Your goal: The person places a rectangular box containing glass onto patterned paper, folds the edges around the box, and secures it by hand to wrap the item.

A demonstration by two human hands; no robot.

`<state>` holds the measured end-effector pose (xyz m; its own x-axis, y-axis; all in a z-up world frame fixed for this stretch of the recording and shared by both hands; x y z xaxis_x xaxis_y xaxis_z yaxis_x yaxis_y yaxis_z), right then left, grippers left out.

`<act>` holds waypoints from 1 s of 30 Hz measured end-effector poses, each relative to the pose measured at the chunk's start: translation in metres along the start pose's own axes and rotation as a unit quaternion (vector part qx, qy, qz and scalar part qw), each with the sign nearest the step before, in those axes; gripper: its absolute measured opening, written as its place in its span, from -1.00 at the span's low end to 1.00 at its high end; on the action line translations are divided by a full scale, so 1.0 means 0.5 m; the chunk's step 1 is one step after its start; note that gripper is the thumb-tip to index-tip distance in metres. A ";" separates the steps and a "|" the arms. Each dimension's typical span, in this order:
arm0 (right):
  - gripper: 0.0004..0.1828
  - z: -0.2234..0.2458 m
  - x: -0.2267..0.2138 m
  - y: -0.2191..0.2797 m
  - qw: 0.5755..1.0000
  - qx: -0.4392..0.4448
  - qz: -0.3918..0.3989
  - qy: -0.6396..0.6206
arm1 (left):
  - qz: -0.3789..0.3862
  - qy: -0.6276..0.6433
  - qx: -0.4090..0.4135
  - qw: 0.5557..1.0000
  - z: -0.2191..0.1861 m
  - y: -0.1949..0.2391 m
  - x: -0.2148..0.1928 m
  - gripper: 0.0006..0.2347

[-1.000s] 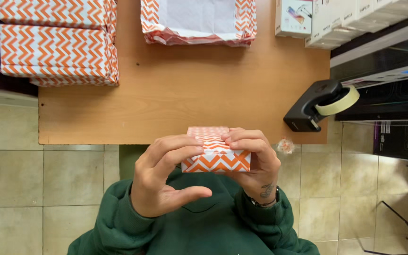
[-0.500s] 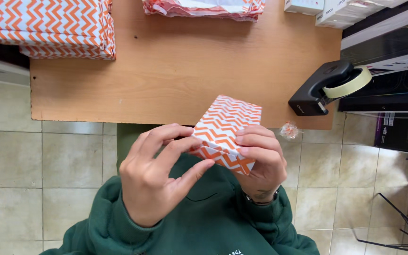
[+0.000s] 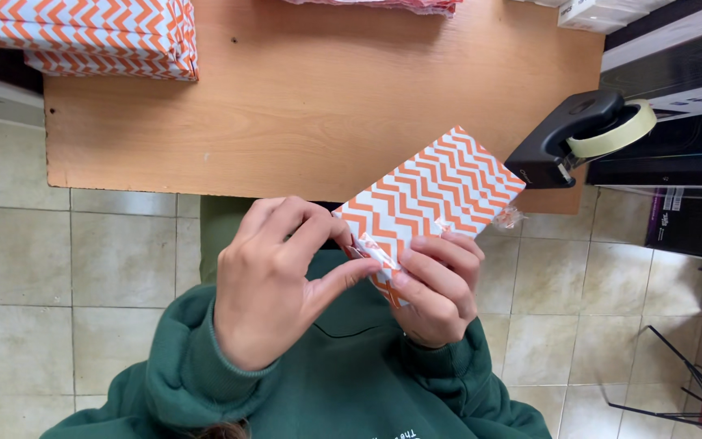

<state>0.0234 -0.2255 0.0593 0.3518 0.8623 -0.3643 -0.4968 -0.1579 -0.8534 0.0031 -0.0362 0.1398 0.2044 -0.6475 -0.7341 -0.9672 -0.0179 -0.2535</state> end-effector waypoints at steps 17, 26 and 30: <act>-0.91 -0.024 0.008 0.028 0.996 -0.084 0.036 0.011 | 0.043 0.069 -0.037 0.996 0.056 -0.012 0.026 -0.82; -0.90 -0.039 0.021 0.031 0.996 -0.072 0.053 0.001 | 0.112 0.181 -0.105 0.971 0.087 -0.024 0.054 -0.91; -0.90 -0.040 0.029 0.035 0.996 -0.063 0.055 0.013 | 0.120 0.162 -0.113 0.973 0.079 -0.018 0.065 -0.93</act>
<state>0.0354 -0.2255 0.0318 0.3210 0.8241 -0.4668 -0.4311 -0.3116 -0.8468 0.0246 -0.0269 0.0934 -0.0536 -0.8597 -0.5080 -0.9972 0.0194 0.0724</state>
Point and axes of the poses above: each hand's wrist, its own y-axis away from the middle knuckle, its own x-axis out of the palm, z = x × y, the point moved 1 cm from there along -y, towards the middle knuckle, and after that the axes turned 1 degree about x, right-handed, at the moved point
